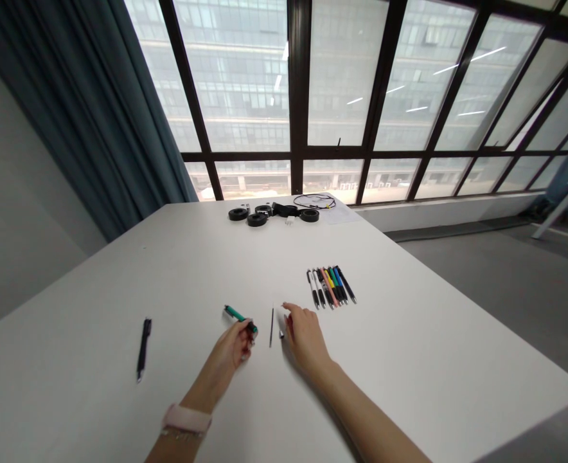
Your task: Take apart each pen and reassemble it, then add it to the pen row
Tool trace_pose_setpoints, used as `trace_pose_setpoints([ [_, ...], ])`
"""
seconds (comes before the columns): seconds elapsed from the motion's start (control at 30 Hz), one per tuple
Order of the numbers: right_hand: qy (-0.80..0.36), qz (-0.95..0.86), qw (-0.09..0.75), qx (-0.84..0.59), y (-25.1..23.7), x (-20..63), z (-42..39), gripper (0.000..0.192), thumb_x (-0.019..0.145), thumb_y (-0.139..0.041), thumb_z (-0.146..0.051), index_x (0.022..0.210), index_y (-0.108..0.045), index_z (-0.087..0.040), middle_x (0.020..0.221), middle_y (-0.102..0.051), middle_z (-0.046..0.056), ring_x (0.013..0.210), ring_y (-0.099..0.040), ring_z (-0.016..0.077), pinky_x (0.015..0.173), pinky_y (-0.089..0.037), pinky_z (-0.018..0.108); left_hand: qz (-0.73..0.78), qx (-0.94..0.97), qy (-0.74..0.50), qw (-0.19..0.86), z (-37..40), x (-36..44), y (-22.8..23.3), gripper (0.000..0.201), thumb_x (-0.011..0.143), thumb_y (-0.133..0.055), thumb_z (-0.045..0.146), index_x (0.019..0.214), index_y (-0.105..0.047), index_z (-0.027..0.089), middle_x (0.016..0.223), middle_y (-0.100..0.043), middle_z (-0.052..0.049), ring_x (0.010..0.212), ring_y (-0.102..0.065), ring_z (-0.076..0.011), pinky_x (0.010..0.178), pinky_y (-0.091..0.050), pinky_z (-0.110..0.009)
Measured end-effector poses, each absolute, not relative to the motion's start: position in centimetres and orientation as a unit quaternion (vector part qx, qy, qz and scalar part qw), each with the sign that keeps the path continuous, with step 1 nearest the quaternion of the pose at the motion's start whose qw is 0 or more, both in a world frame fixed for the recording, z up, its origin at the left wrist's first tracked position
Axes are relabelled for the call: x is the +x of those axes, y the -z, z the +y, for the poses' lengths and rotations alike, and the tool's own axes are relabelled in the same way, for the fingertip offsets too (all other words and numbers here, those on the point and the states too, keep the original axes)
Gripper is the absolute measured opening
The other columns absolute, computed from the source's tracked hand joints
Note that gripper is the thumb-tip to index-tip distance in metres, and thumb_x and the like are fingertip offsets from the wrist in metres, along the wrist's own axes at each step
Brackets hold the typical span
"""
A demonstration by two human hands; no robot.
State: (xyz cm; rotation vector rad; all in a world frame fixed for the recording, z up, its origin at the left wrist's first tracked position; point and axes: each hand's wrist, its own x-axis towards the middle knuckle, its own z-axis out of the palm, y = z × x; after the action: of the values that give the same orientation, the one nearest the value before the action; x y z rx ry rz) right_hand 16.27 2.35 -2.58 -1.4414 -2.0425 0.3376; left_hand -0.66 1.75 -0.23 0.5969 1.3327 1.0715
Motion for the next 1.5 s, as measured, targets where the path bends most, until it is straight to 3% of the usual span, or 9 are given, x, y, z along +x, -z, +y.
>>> trace_pose_setpoints([
  [0.17, -0.145, -0.777, 0.307, -0.529, 2.41, 16.18, 2.06, 0.038, 0.089, -0.037, -0.007, 0.125, -0.05, -0.013, 0.112, -0.063, 0.01, 0.096, -0.055, 0.0223, 0.085, -0.041, 0.034, 0.58, 0.239, -0.454, 0.633, 1.73, -0.57, -0.12, 0.019, 0.076, -0.054, 0.033, 0.066, -0.05, 0.017, 0.057, -0.057, 0.002, 0.042, -0.043, -0.0059, 0.043, -0.027, -0.019],
  [0.3, -0.155, -0.807, 0.304, -0.482, 2.05, 16.33, 1.81, 0.039, 0.088, -0.052, -0.02, 0.127, -0.049, -0.015, 0.12, -0.06, 0.011, 0.107, -0.052, 0.0236, 0.092, -0.039, 0.037, 0.576, 0.247, -0.468, 0.623, 1.69, -0.7, -0.1, 0.018, 0.075, -0.055, 0.033, 0.068, -0.048, 0.018, 0.057, -0.058, 0.002, 0.043, -0.044, -0.0073, 0.045, -0.029, -0.02],
  [0.47, -0.161, -0.86, 0.264, -0.407, 1.86, 16.54, 1.7, 0.064, 0.083, -0.061, -0.038, 0.139, -0.036, -0.02, 0.141, -0.045, 0.011, 0.131, -0.038, 0.0232, 0.11, -0.021, 0.045, 0.571, 0.264, -0.475, 0.616, 1.49, -1.07, -0.1, 0.016, 0.075, -0.055, 0.034, 0.072, -0.048, 0.019, 0.06, -0.058, 0.003, 0.044, -0.046, -0.0084, 0.047, -0.033, -0.021],
  [0.57, -0.144, -0.873, 0.236, -0.401, 2.0, 16.54, 1.7, 0.062, 0.085, -0.058, -0.043, 0.14, -0.037, -0.022, 0.145, -0.041, 0.01, 0.136, -0.031, 0.0235, 0.113, -0.013, 0.049, 0.568, 0.263, -0.477, 0.616, 1.47, -1.19, -0.11, 0.015, 0.076, -0.054, 0.033, 0.073, -0.048, 0.019, 0.06, -0.059, 0.003, 0.045, -0.047, -0.0085, 0.047, -0.033, -0.02],
  [0.77, -0.143, -0.876, 0.224, -0.402, 2.44, 16.47, 1.72, 0.053, 0.089, -0.052, -0.045, 0.135, -0.045, -0.022, 0.142, -0.044, 0.008, 0.137, -0.029, 0.0228, 0.114, -0.008, 0.048, 0.561, 0.23, -0.489, 0.627, 1.66, -1.17, -0.07, 0.013, 0.078, -0.052, 0.028, 0.07, -0.048, 0.018, 0.057, -0.059, 0.002, 0.042, -0.045, -0.0068, 0.044, -0.031, -0.018],
  [1.5, -0.117, -0.883, 0.228, -0.394, 2.48, 16.33, 2.05, 0.04, 0.091, -0.049, -0.042, 0.125, -0.054, -0.019, 0.136, -0.052, 0.009, 0.131, -0.039, 0.0229, 0.112, -0.022, 0.044, 0.552, 0.233, -0.504, 0.622, 1.87, -0.96, 0.8, 0.017, 0.069, -0.064, 0.027, 0.069, -0.051, 0.016, 0.049, -0.06, 0.001, 0.036, -0.045, -0.0065, 0.039, -0.029, -0.016],
])
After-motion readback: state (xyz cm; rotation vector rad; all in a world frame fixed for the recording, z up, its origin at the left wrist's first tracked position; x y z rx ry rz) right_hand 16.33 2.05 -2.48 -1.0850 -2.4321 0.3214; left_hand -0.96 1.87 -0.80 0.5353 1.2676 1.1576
